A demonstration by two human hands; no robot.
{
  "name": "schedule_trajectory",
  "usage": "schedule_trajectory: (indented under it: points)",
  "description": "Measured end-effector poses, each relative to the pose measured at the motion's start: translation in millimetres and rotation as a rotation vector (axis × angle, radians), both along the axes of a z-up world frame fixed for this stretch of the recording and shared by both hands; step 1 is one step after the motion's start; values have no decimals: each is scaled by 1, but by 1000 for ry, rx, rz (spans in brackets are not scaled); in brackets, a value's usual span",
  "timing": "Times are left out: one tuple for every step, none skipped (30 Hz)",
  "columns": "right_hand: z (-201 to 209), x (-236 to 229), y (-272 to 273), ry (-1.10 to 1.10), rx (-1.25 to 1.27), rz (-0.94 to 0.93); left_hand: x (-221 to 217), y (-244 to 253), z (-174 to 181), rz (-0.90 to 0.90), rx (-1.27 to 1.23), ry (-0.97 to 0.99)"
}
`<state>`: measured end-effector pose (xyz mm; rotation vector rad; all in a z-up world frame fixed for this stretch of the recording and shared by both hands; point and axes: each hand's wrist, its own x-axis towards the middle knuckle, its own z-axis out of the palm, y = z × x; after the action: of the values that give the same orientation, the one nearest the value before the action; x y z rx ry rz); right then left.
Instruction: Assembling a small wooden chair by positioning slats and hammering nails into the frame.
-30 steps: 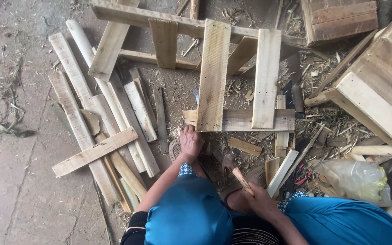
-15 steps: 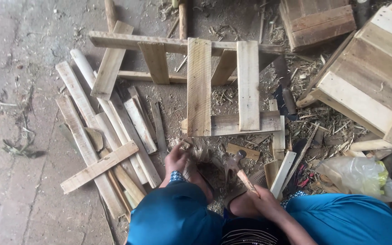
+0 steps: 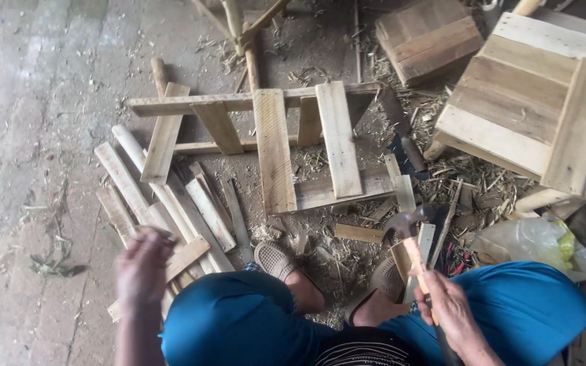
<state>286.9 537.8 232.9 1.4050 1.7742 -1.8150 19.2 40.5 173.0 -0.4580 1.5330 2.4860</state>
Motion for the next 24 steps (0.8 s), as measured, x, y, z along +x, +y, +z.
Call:
schedule_trajectory:
  points:
    - [9,-3,1,46,17,-35,-16,6,35,-7,-80,37]
    - [18,-6,2,93,35,-70,-30,15,70,-14,-160,76]
    - [27,-11,1,196,88,-91,-39,26,103,-67,-261,159]
    - [36,-16,1,295,141,-106,-42,41,131,-114,-362,239]
    - [43,-21,0,394,196,-122,-44,59,152,-161,-464,320]
    - [49,-28,0,488,195,-153,-47,80,167,-240,-457,352]
    - [54,-33,1,583,194,-183,-48,103,176,-319,-451,385]
    - [56,-38,2,675,191,-209,-47,129,178,-389,-423,398]
    - [56,-44,5,659,143,-169,-44,155,175,-459,-396,411]
    - [52,-51,8,646,96,-129,-40,180,170,-510,-414,395]
    - [46,-56,10,633,50,-90,-37,204,162,-525,-427,413]
    - [37,-61,8,655,33,-107,-35,227,152,-543,-379,394]
    - [27,-66,4,677,15,-125,-36,249,140,-561,-331,374]
    - [18,-70,1,694,-3,-142,-35,269,127,-562,-321,335]
    - [10,-76,1,685,37,-98,-35,284,114,-564,-310,295]
    - [5,-80,1,668,76,-52,-30,295,101,-546,-375,286]
    - [2,-84,1,651,115,-5,-26,305,88,-528,-439,276]
    - [1,-83,-1,625,93,-6,-21,312,74,-516,-507,257]
    - [2,-84,-2,600,70,-7,-17,317,62,-518,-557,283]
    - [5,-88,-2,583,51,-10,-17,323,51,-520,-606,319]
    - [8,-91,-1,568,38,-8,-16,328,42,-522,-656,356]
    - [11,-92,-2,554,23,-10,-14,330,35,-523,-606,328]
    - [13,-94,-3,540,8,-12,-13,331,30,-523,-555,300]
    - [14,-95,-4,533,-3,-6,-11,333,26,-520,-504,272]
